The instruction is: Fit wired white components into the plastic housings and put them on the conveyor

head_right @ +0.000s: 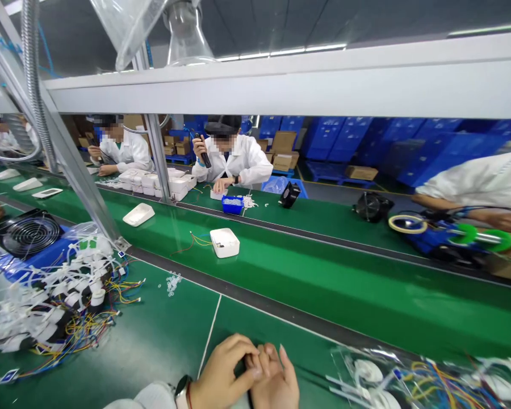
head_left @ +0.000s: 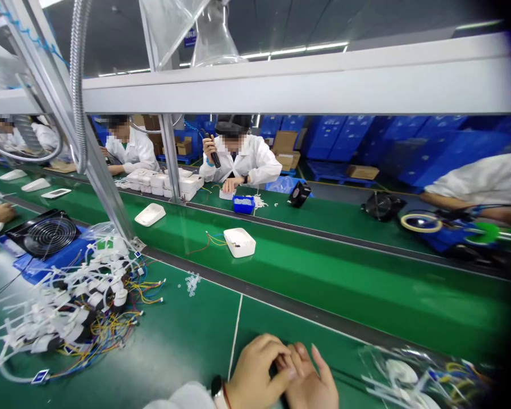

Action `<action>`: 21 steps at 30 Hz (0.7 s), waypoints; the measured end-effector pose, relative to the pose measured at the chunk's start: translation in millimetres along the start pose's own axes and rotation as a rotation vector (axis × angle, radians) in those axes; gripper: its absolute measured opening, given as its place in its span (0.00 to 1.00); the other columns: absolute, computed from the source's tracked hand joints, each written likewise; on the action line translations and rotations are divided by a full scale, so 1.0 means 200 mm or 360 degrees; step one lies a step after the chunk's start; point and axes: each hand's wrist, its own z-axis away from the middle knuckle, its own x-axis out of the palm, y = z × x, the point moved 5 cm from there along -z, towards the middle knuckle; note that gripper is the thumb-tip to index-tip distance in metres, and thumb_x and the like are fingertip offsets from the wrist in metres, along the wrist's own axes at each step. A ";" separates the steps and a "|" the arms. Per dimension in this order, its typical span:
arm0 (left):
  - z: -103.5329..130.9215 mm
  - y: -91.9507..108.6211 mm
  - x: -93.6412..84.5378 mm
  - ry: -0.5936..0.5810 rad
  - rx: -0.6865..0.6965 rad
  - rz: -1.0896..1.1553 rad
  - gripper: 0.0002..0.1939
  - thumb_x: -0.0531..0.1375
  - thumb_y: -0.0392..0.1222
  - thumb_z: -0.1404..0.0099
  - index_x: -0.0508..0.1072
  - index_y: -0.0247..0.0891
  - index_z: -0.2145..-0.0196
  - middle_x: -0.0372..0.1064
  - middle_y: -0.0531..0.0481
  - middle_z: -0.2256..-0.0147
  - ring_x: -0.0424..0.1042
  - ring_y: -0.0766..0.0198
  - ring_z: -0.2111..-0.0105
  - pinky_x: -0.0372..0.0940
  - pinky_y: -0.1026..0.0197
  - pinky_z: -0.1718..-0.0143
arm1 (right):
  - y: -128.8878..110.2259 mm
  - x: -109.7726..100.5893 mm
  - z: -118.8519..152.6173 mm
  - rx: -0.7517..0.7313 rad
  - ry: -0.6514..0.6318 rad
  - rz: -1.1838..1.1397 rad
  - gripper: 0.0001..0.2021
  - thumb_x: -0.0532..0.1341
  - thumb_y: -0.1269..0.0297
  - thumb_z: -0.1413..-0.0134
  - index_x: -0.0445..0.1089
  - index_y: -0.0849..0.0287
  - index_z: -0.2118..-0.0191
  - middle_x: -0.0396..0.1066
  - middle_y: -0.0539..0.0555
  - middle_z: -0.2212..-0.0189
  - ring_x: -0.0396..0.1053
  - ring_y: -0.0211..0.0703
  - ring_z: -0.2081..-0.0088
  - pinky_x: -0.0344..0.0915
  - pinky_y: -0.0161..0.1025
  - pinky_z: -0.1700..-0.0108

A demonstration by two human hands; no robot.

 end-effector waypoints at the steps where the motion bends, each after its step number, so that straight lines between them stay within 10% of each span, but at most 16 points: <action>1: 0.00 0.00 0.00 -0.0007 -0.0009 -0.0001 0.10 0.60 0.34 0.45 0.70 0.37 0.63 0.68 0.48 0.63 0.67 0.62 0.62 0.62 0.62 0.59 | 0.00 0.00 0.00 -0.0018 0.0022 -0.0007 0.09 0.64 0.59 0.59 0.65 0.56 0.77 0.56 0.44 0.85 0.60 0.36 0.78 0.62 0.37 0.68; 21: -0.01 -0.01 0.02 -0.0021 -0.0119 -0.0023 0.18 0.64 0.28 0.55 0.70 0.37 0.64 0.70 0.50 0.63 0.68 0.61 0.62 0.62 0.62 0.59 | -0.07 0.04 0.00 -0.0469 0.0197 0.1141 0.22 0.64 0.44 0.63 0.63 0.61 0.79 0.45 0.42 0.87 0.42 0.28 0.83 0.44 0.30 0.81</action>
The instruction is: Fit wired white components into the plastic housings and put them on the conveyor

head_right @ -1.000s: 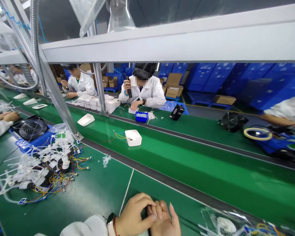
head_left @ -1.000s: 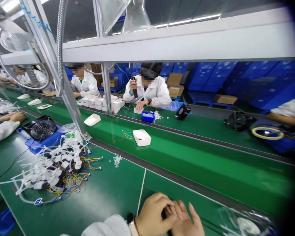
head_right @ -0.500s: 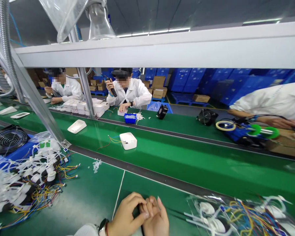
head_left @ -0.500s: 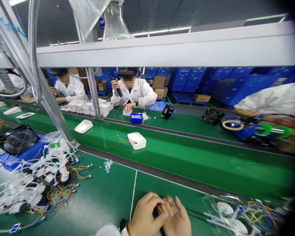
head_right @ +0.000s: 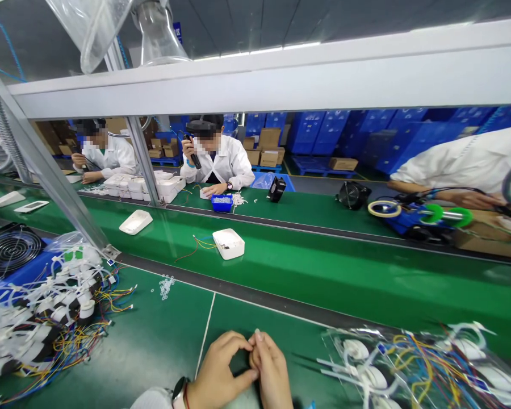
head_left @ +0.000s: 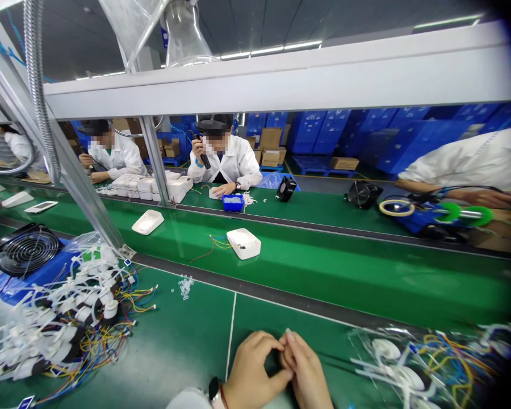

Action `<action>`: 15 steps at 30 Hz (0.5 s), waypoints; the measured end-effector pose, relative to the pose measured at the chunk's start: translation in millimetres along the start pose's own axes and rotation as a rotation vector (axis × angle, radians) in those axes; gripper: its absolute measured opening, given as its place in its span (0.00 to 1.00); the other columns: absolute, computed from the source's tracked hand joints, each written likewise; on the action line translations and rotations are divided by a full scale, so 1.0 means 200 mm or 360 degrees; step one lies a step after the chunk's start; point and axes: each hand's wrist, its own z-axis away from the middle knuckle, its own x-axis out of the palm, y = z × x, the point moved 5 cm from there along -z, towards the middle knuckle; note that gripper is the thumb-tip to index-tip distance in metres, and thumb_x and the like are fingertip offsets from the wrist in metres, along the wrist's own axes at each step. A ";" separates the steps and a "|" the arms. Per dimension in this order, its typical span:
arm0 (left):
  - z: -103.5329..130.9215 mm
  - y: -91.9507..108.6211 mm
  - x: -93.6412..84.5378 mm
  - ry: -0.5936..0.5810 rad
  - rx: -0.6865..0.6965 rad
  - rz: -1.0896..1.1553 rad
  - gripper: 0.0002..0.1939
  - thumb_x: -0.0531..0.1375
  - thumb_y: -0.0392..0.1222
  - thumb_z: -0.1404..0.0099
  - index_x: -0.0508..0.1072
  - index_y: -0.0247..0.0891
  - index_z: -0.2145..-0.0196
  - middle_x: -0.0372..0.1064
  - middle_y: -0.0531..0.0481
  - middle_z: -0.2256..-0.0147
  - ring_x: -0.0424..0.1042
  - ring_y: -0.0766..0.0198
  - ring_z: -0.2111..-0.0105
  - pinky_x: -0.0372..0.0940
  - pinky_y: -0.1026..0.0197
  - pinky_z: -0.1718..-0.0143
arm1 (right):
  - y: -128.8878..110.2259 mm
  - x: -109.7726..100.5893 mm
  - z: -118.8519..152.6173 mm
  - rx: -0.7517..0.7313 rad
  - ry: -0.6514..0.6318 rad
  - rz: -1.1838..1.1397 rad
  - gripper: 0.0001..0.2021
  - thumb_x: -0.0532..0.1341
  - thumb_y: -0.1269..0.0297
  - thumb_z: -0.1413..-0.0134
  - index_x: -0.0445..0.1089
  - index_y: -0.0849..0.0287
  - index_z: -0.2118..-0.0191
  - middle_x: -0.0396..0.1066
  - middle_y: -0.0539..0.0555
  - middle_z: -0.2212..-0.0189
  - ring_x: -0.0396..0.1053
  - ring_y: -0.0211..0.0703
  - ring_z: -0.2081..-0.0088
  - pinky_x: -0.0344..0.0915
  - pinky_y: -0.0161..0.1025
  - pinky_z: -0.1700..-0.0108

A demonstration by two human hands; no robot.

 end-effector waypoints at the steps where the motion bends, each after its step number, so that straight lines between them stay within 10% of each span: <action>1: 0.00 0.00 0.00 0.0007 -0.0001 -0.0008 0.17 0.64 0.28 0.55 0.70 0.37 0.65 0.70 0.50 0.64 0.68 0.61 0.62 0.62 0.62 0.59 | 0.00 0.00 0.00 -0.0002 -0.0003 0.0019 0.22 0.65 0.45 0.64 0.62 0.60 0.80 0.45 0.41 0.87 0.42 0.28 0.83 0.44 0.30 0.81; 15: 0.01 -0.02 0.00 0.0087 0.0078 -0.0072 0.12 0.61 0.31 0.52 0.69 0.37 0.66 0.70 0.49 0.66 0.68 0.62 0.64 0.62 0.62 0.62 | 0.05 -0.05 -0.03 -0.0110 0.0006 0.0367 0.18 0.65 0.48 0.63 0.67 0.60 0.75 0.60 0.46 0.81 0.54 0.33 0.78 0.54 0.31 0.77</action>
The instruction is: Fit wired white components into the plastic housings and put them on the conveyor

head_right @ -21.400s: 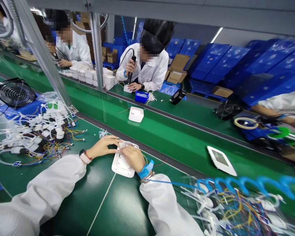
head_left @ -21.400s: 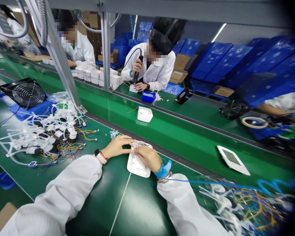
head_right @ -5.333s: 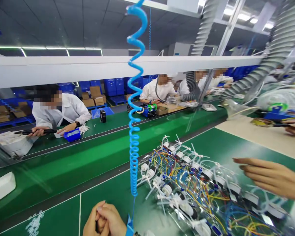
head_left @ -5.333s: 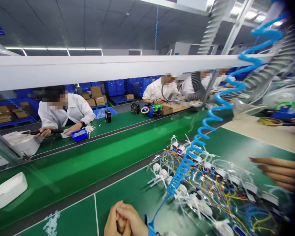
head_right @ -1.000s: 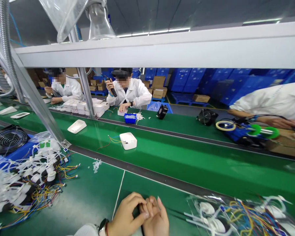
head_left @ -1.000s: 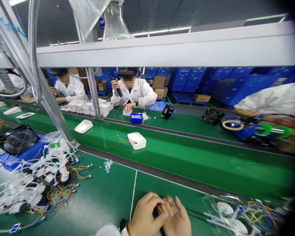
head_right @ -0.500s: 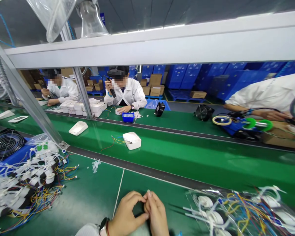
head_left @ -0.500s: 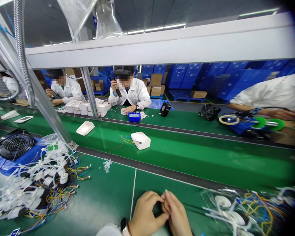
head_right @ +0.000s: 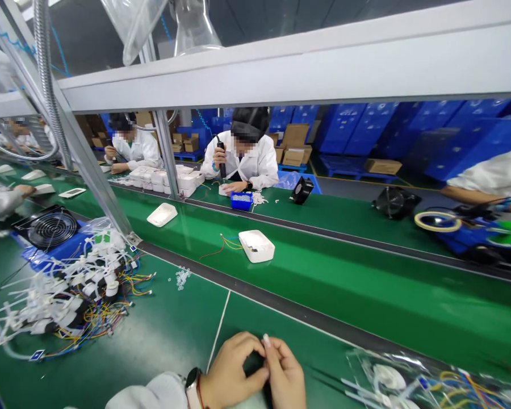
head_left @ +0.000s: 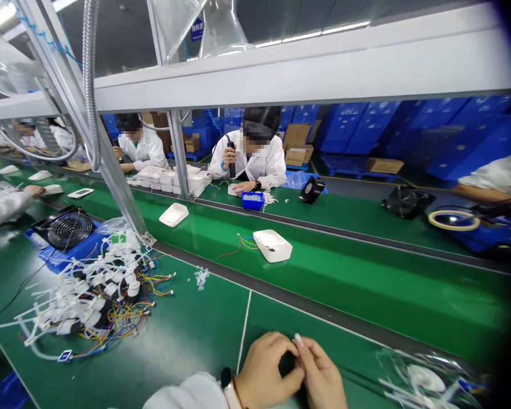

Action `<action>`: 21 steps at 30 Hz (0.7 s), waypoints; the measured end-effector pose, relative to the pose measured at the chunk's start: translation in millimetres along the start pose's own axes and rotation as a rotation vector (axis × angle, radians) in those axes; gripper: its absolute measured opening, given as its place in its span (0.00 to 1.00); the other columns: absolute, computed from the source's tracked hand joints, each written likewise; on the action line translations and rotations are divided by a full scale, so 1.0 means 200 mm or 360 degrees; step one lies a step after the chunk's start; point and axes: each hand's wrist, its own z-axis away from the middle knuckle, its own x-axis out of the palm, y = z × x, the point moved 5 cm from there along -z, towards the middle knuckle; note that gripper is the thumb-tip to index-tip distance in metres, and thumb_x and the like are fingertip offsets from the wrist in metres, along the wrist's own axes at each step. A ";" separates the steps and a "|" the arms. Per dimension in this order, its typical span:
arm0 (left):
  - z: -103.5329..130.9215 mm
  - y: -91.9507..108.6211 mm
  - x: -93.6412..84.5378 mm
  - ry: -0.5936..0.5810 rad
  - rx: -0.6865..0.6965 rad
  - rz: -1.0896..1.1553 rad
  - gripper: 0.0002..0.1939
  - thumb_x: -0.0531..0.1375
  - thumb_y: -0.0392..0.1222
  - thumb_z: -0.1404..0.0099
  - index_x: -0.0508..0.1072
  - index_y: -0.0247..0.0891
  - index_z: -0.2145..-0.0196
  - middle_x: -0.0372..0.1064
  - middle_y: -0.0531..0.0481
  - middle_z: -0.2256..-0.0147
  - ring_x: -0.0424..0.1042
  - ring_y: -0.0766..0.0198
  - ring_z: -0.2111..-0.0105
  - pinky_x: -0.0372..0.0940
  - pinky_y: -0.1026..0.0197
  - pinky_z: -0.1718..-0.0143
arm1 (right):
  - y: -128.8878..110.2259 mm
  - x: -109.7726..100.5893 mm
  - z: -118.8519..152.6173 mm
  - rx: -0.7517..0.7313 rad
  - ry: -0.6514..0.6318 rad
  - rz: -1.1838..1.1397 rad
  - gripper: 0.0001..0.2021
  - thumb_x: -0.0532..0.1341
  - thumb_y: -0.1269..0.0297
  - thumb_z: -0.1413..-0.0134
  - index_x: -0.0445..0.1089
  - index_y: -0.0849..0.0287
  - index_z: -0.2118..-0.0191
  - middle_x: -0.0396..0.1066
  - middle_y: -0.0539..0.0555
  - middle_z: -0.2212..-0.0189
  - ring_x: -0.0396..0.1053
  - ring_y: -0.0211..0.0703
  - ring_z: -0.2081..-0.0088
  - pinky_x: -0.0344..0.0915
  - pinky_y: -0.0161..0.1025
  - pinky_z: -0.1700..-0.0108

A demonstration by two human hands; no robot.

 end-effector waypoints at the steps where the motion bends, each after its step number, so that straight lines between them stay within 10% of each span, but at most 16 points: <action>1: 0.00 0.00 0.00 0.0003 0.0012 0.0004 0.12 0.60 0.31 0.51 0.69 0.38 0.66 0.70 0.49 0.66 0.68 0.62 0.64 0.62 0.62 0.61 | 0.00 0.00 0.00 -0.0029 -0.0017 0.0041 0.18 0.65 0.48 0.62 0.68 0.60 0.75 0.61 0.47 0.80 0.56 0.35 0.77 0.56 0.31 0.74; 21: 0.00 0.02 0.02 -0.0156 -0.0074 0.0112 0.10 0.58 0.30 0.47 0.66 0.37 0.66 0.65 0.49 0.65 0.65 0.63 0.64 0.60 0.63 0.62 | -0.08 0.07 0.03 -0.0018 -0.0212 -0.0220 0.18 0.63 0.48 0.57 0.64 0.60 0.76 0.50 0.43 0.85 0.45 0.31 0.81 0.45 0.31 0.78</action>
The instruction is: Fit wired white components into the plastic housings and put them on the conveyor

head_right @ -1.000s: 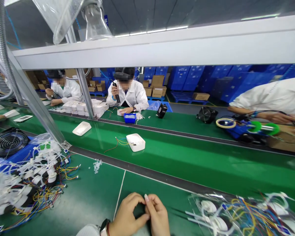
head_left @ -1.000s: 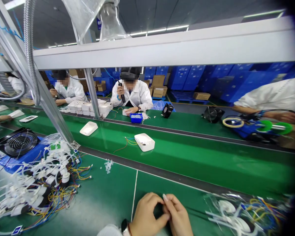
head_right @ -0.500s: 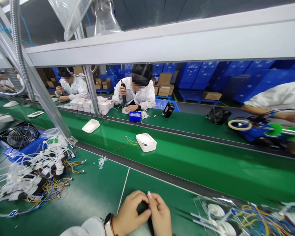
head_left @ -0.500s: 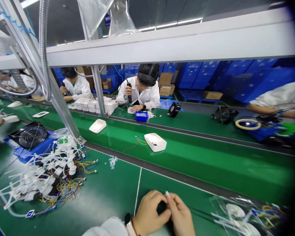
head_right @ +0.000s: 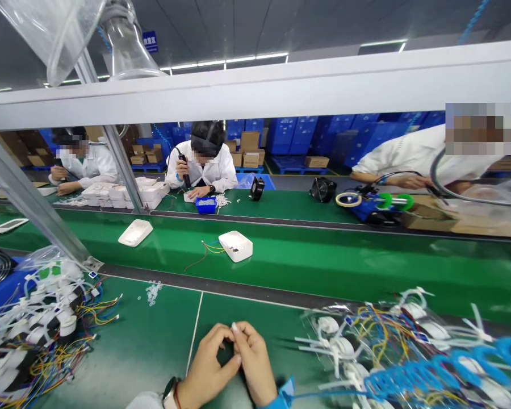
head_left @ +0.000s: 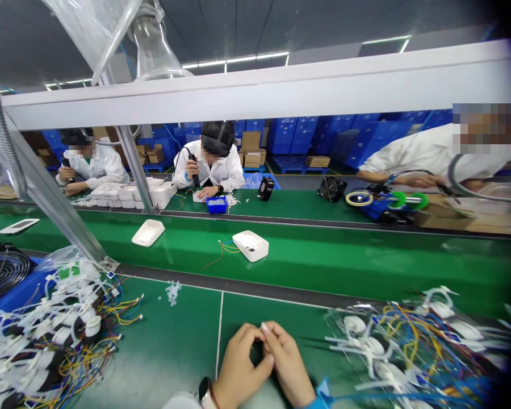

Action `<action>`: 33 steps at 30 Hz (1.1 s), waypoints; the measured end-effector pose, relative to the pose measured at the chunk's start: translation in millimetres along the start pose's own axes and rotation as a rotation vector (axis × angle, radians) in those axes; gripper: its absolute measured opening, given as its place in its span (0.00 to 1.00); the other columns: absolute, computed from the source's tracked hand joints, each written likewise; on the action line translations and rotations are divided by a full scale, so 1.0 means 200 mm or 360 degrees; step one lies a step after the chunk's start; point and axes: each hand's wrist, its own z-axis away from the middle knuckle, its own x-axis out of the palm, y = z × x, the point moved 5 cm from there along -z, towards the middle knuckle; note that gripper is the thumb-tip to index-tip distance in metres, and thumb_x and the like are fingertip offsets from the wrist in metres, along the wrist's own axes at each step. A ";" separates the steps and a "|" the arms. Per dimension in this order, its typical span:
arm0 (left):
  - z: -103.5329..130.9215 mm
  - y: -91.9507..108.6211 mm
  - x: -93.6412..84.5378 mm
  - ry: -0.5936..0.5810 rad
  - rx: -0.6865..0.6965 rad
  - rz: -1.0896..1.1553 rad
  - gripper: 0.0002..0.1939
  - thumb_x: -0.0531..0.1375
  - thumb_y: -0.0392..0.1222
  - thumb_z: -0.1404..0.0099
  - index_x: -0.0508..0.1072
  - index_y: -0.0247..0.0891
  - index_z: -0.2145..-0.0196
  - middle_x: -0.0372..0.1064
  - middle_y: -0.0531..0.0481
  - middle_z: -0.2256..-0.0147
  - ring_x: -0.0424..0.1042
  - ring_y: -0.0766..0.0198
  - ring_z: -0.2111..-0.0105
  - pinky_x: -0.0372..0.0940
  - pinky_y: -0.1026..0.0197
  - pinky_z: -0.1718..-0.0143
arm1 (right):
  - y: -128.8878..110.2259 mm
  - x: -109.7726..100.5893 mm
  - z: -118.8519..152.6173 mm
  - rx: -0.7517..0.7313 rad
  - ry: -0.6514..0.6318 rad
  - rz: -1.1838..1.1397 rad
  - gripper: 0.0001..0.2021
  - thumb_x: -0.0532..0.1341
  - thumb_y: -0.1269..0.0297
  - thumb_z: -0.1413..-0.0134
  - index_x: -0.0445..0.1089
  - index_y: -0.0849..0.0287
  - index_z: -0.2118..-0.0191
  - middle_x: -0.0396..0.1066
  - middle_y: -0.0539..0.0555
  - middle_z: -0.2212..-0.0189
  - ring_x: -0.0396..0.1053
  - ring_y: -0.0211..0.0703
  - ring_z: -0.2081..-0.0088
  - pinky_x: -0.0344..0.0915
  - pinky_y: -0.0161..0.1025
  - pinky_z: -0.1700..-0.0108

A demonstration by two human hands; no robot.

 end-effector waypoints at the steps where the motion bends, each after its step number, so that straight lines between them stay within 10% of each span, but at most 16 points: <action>1: 0.00 0.00 0.00 0.0005 0.0001 0.0003 0.10 0.58 0.29 0.48 0.66 0.36 0.66 0.65 0.50 0.65 0.65 0.64 0.64 0.60 0.63 0.63 | 0.01 0.00 0.00 0.0017 -0.0028 -0.0018 0.18 0.62 0.48 0.56 0.63 0.60 0.76 0.49 0.42 0.85 0.44 0.30 0.81 0.44 0.31 0.78; 16: 0.00 -0.04 -0.03 0.0098 0.0001 -0.0143 0.13 0.59 0.32 0.48 0.67 0.35 0.62 0.66 0.48 0.65 0.66 0.63 0.64 0.63 0.62 0.61 | 0.02 0.03 -0.04 -0.0033 0.0059 0.0115 0.19 0.64 0.47 0.60 0.65 0.60 0.74 0.51 0.43 0.85 0.47 0.32 0.81 0.48 0.33 0.78; 21: 0.04 -0.02 -0.15 0.0119 -0.0034 -0.0226 0.13 0.62 0.36 0.49 0.69 0.35 0.63 0.69 0.48 0.65 0.68 0.63 0.64 0.64 0.63 0.62 | 0.04 0.09 -0.09 0.0008 -0.0247 0.0412 0.20 0.64 0.47 0.60 0.67 0.61 0.71 0.53 0.43 0.86 0.48 0.32 0.82 0.48 0.33 0.79; 25: 0.20 0.05 -0.47 0.0232 -0.0020 -0.0327 0.11 0.59 0.41 0.42 0.70 0.36 0.61 0.70 0.49 0.63 0.69 0.64 0.63 0.64 0.64 0.62 | 0.06 0.12 -0.12 0.0032 -0.0406 0.0491 0.22 0.62 0.45 0.59 0.67 0.62 0.67 0.47 0.40 0.87 0.44 0.30 0.83 0.42 0.32 0.80; 33: 0.53 0.00 -1.57 0.1239 -0.0571 -0.1401 0.17 0.54 0.46 0.38 0.67 0.34 0.55 0.66 0.41 0.57 0.63 0.54 0.54 0.55 0.53 0.50 | 0.04 0.26 -0.21 -0.0158 -0.0450 0.0727 0.21 0.62 0.46 0.60 0.69 0.62 0.70 0.54 0.43 0.89 0.50 0.33 0.84 0.46 0.33 0.81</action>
